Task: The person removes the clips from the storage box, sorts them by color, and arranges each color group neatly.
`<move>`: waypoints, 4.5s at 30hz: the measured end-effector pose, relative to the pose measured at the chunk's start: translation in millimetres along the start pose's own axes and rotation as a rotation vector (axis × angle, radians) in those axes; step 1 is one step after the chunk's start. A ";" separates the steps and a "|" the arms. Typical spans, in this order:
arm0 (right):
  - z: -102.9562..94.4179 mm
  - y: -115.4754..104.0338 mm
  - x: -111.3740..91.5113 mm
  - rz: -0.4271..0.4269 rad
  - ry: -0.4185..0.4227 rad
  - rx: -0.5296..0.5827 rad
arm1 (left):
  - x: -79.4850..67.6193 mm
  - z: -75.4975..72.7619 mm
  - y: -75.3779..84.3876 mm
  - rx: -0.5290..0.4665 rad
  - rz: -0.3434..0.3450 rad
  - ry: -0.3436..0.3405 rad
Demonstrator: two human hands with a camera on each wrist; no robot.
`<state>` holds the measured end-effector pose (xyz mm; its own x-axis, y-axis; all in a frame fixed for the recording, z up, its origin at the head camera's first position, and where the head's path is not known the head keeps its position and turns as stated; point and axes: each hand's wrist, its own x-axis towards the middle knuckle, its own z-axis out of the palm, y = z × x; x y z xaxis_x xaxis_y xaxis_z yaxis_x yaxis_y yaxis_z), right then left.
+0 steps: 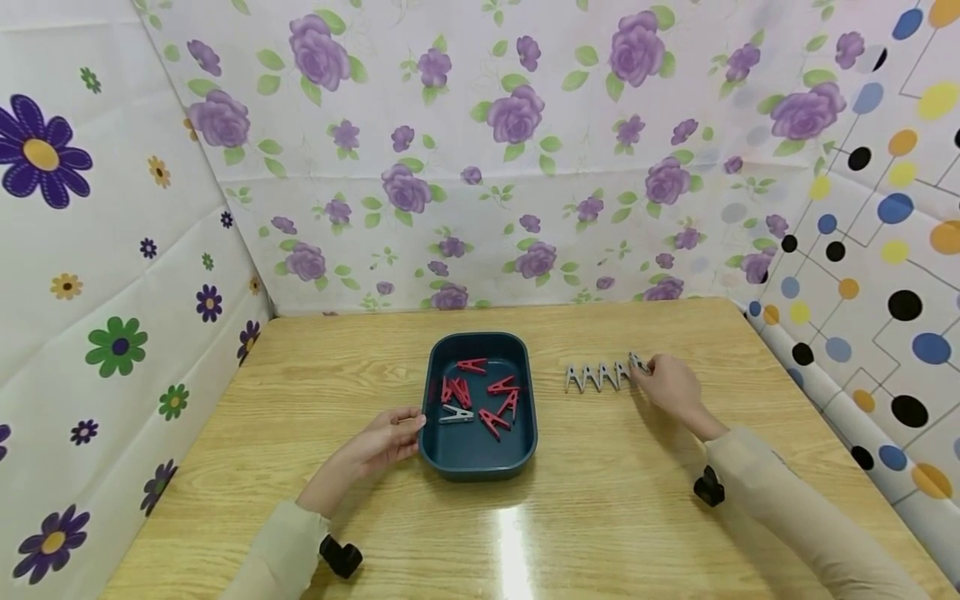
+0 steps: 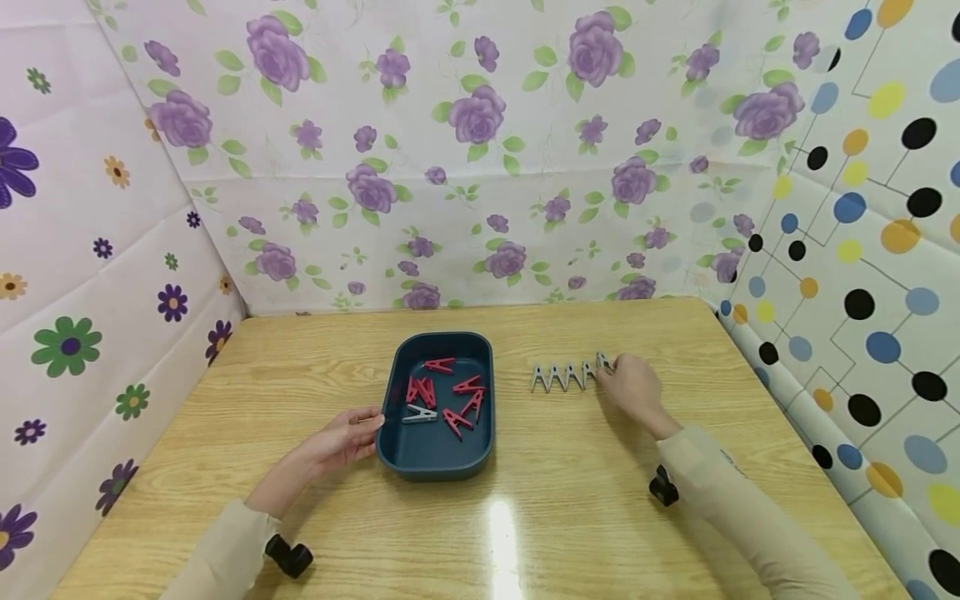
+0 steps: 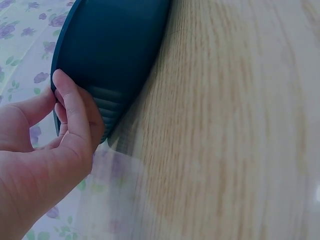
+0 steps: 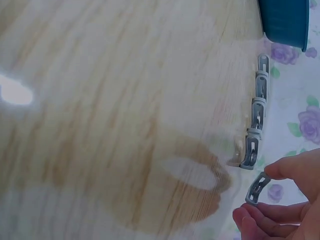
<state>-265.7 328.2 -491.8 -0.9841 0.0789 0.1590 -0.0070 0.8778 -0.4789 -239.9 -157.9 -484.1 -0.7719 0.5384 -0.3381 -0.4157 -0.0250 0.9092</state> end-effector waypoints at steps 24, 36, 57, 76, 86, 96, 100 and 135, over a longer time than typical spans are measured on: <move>-5.9 0.5 -8.5 0.090 -0.058 -0.051 | 2.8 3.1 -0.5 -0.010 0.002 0.017; -10.3 -0.3 -3.7 0.047 -0.035 -0.058 | 1.5 3.0 0.0 -0.003 0.002 0.014; 0.8 -33.4 -5.8 -0.162 0.048 -0.050 | 3.1 1.1 -3.4 -0.005 0.008 0.018; 16.7 -68.5 -4.5 -0.385 0.091 -0.036 | 0.7 2.0 -2.5 -0.026 0.015 0.001; 22.8 -92.1 -4.6 -0.548 0.105 0.016 | 2.6 1.0 -3.6 -0.024 0.017 0.011; 30.0 -114.9 -4.7 -0.563 0.049 0.042 | 2.6 1.5 -3.5 -0.032 0.015 -0.004; 32.0 -122.2 -5.4 -0.622 0.065 0.017 | 2.8 1.5 -3.9 -0.033 0.020 -0.010; 54.6 -187.0 -5.7 -0.799 -0.382 -0.026 | -0.8 3.7 -0.5 -0.002 -0.001 0.042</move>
<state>-268.4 137.9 -450.3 -0.6793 -0.7211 0.1365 -0.7179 0.6143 -0.3275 -237.2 -155.2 -483.5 -0.7909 0.5027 -0.3489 -0.4173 -0.0261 0.9084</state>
